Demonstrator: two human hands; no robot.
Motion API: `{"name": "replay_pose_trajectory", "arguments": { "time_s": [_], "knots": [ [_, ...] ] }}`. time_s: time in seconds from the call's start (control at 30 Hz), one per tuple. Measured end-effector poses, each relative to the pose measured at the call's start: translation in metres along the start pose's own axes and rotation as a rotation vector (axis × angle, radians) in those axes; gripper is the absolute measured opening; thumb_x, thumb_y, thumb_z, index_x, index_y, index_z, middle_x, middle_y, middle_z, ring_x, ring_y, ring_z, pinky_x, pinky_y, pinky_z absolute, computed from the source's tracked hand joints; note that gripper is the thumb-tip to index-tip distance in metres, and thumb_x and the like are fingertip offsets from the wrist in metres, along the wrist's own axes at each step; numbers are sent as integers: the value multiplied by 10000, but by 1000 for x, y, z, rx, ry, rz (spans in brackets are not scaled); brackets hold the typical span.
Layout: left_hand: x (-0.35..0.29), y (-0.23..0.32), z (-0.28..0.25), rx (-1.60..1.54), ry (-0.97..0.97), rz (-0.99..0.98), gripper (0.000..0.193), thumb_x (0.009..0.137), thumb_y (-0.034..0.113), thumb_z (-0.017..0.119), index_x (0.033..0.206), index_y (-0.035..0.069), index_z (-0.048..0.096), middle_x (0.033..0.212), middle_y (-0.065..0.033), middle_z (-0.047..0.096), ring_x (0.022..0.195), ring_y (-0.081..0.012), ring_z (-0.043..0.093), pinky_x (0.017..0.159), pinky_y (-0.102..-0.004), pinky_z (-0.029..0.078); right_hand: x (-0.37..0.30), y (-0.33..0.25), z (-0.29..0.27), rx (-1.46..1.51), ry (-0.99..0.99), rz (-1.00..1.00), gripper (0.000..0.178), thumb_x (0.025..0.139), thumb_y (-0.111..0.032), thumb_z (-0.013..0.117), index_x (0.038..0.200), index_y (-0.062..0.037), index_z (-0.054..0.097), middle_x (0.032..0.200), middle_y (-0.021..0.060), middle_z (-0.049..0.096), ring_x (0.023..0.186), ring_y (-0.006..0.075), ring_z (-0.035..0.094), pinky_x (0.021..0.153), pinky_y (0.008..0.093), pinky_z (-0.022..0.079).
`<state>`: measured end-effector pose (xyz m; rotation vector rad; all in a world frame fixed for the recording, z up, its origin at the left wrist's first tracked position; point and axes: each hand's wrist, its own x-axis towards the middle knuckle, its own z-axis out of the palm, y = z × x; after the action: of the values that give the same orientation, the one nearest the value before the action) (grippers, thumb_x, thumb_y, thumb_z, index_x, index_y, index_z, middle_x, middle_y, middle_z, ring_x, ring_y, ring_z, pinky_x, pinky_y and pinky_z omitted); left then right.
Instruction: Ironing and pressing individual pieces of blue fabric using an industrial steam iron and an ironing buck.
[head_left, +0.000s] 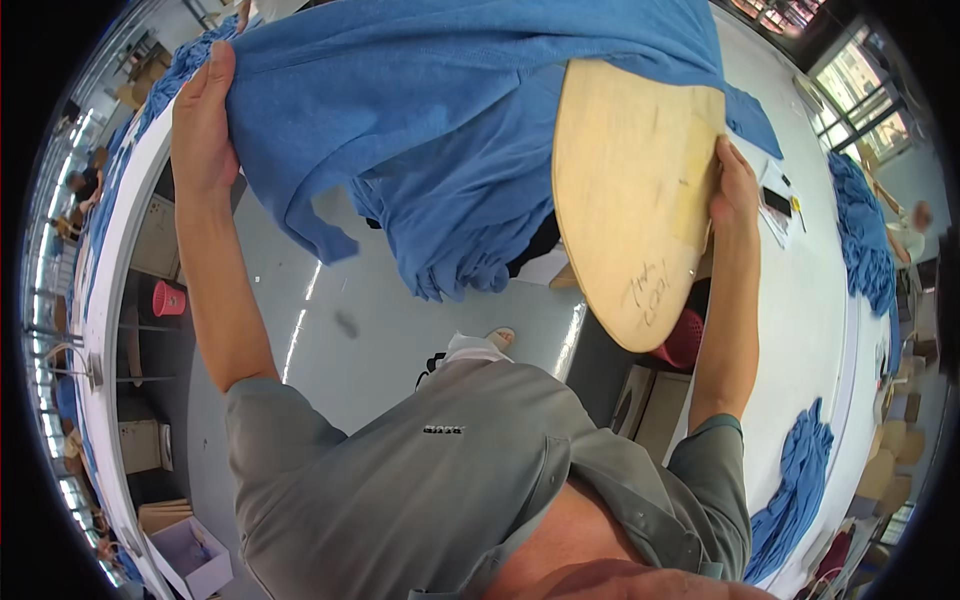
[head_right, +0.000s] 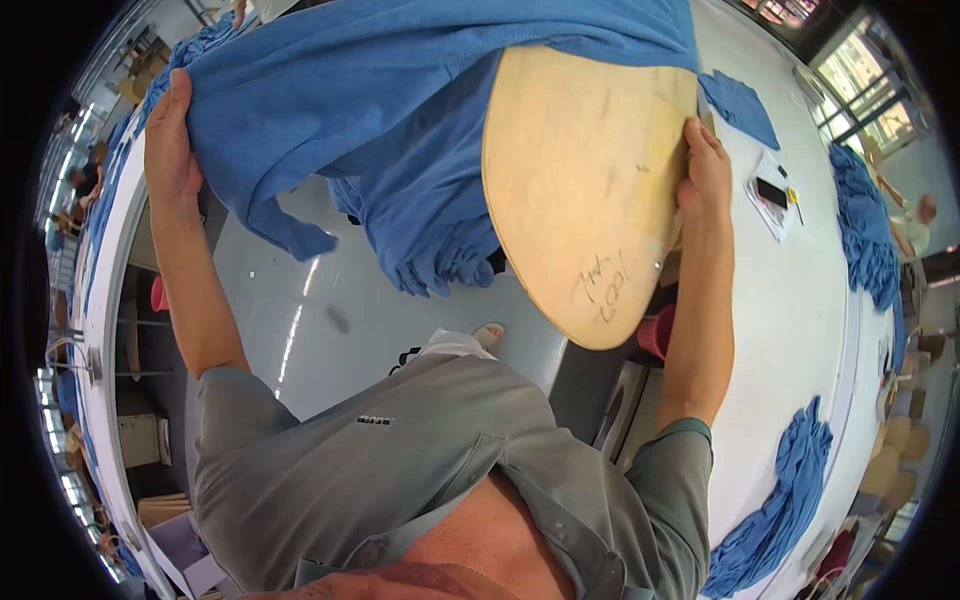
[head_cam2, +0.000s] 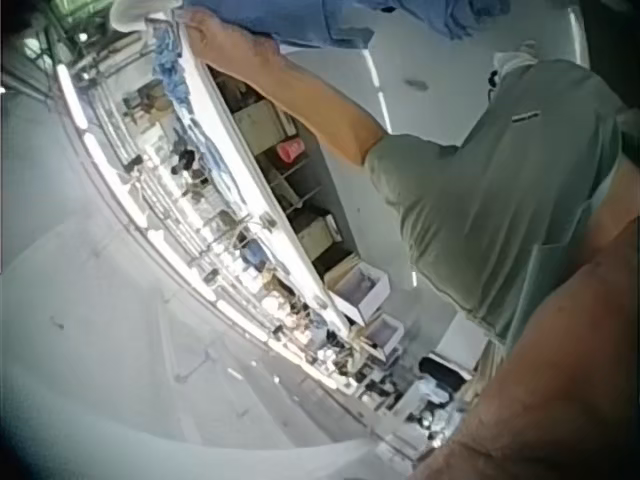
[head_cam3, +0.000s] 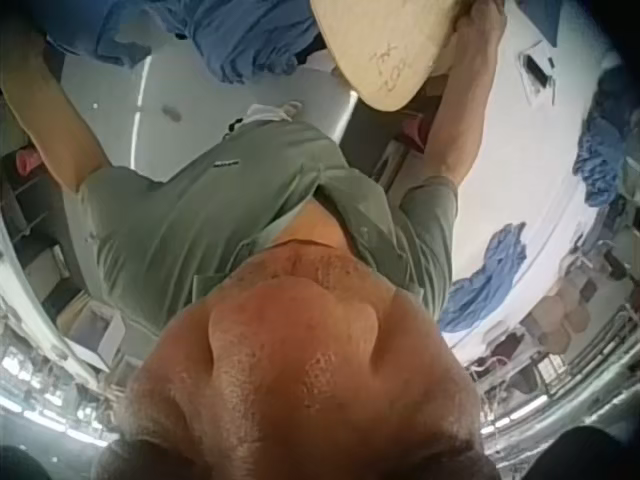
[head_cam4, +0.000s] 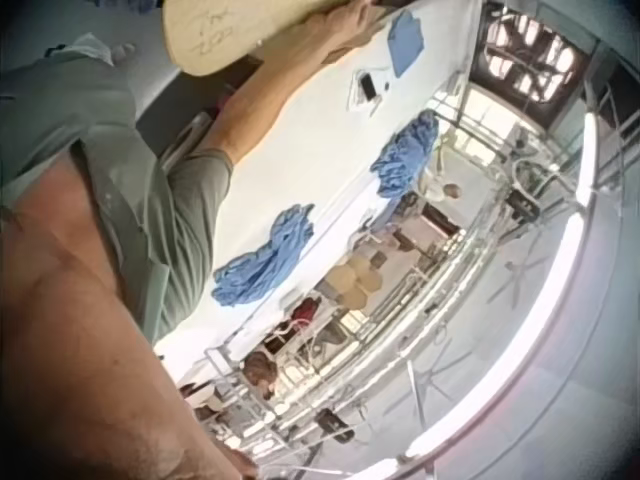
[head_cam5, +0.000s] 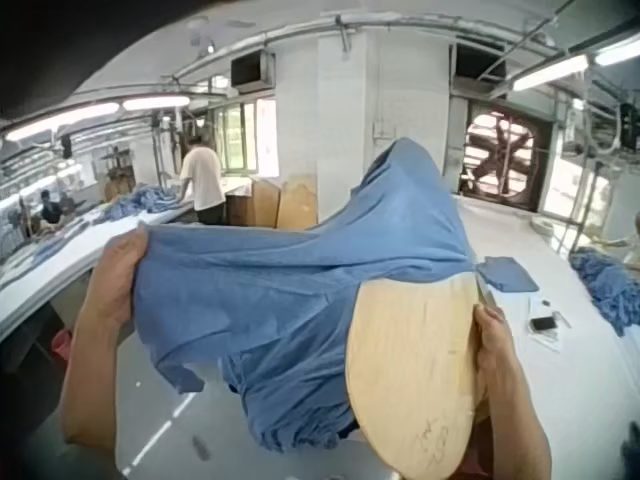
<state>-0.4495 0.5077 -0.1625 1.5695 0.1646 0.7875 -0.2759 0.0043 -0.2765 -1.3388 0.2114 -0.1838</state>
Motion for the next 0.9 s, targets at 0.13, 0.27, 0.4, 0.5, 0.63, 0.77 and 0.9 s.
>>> {"name": "replay_pose_trajectory", "arguments": {
  "time_s": [0.13,0.27,0.4,0.5,0.63,0.77,0.9],
  "knots": [
    [-23,4,18,211,-79,-315,563,923,483,644,1169,-23,653,1091,-200,686,901,-245,679,832,-310,529,17,38,0,-27,45,81,377,944,-217,646,1191,67,633,1123,147,673,946,177,639,806,254,512],
    [-34,-107,16,244,-249,-752,482,917,398,687,1098,-47,650,1006,-110,687,841,-166,641,769,-279,519,80,81,-37,21,-34,625,353,946,-217,620,1167,57,652,1091,127,681,912,174,640,780,257,512],
    [-54,-269,9,522,-709,-871,461,880,367,712,1034,-64,660,822,-68,655,721,-156,589,698,-289,494,56,176,-43,-682,-60,305,327,955,-220,552,1093,45,684,911,77,687,771,170,608,692,262,491],
    [-108,-403,-56,928,-1047,-727,440,854,360,714,966,-64,676,756,-67,641,699,-177,582,690,-308,478,34,205,-115,-801,-178,216,420,966,-333,547,1041,55,690,782,75,646,685,180,551,641,275,469],
    [-134,-470,-66,895,-739,-481,427,885,376,640,892,-50,666,723,-117,650,623,-256,547,628,-376,455,-40,172,-163,-1042,-27,335,516,960,-431,532,956,58,696,728,85,621,656,181,521,627,300,468],
    [-84,-551,-75,868,-960,-410,417,916,341,614,1069,-43,669,904,-199,696,791,-341,642,710,-415,492,-100,152,-189,-1281,225,562,659,932,-595,481,726,3,667,649,90,620,623,222,533,647,349,472],
    [-14,-633,87,469,-974,-212,410,947,317,579,1165,-25,636,970,-205,694,841,-362,646,751,-420,505,-155,154,-197,-1346,412,379,592,927,-536,530,659,-13,594,585,85,557,555,250,455,579,352,434]
  ]
}}
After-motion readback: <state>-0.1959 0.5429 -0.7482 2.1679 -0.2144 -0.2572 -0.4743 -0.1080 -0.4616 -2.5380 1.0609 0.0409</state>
